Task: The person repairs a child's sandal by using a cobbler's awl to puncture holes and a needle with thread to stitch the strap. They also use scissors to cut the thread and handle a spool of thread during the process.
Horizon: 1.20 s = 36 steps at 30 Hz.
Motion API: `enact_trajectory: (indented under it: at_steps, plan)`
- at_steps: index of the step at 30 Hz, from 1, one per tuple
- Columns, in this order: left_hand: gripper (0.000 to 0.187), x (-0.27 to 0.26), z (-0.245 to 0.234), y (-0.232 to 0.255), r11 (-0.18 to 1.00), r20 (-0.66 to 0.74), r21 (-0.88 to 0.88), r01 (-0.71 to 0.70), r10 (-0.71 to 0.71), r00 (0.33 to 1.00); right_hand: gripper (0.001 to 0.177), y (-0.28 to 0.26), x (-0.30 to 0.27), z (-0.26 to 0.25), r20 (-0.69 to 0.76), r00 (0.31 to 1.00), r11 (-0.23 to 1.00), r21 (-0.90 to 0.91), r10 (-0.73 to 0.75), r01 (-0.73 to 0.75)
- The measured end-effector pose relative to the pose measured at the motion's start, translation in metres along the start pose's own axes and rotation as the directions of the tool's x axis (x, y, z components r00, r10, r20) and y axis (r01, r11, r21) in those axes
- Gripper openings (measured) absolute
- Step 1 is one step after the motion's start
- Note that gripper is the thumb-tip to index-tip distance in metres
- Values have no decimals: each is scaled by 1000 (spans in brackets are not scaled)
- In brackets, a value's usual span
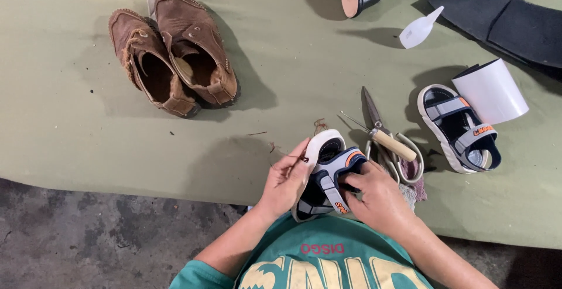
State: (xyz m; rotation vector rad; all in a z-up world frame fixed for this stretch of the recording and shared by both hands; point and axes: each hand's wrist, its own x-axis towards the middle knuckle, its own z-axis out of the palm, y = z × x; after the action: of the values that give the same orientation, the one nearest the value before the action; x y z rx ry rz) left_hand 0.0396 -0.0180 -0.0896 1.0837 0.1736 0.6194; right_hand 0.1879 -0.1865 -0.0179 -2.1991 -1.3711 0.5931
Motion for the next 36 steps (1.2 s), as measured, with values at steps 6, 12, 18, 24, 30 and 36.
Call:
enact_trajectory:
  at_steps: [6,12,18,24,30,36]
  plan:
    - [17,18,12,32,937,-269,303,174,-91,959,12,9,0,7,-58,998,999,5,-35,35]
    - [19,24,-6,28,948,-333,280,148,-49,942,40,1,0,-8,51,999,1000,11,4,-4]
    - [26,27,-29,25,978,-420,-51,202,-205,884,51,28,-7,19,-92,995,994,-102,27,-36]
    - [26,40,-29,45,949,-405,-205,239,-304,862,47,31,-8,23,-102,995,994,-103,21,-32]
    - [24,48,-48,68,946,-348,-281,162,-258,901,45,35,-12,26,-116,993,993,-106,31,-44]
    - [19,46,-87,119,981,-515,167,-95,169,840,40,40,-15,25,-174,985,997,-75,-1,-13]
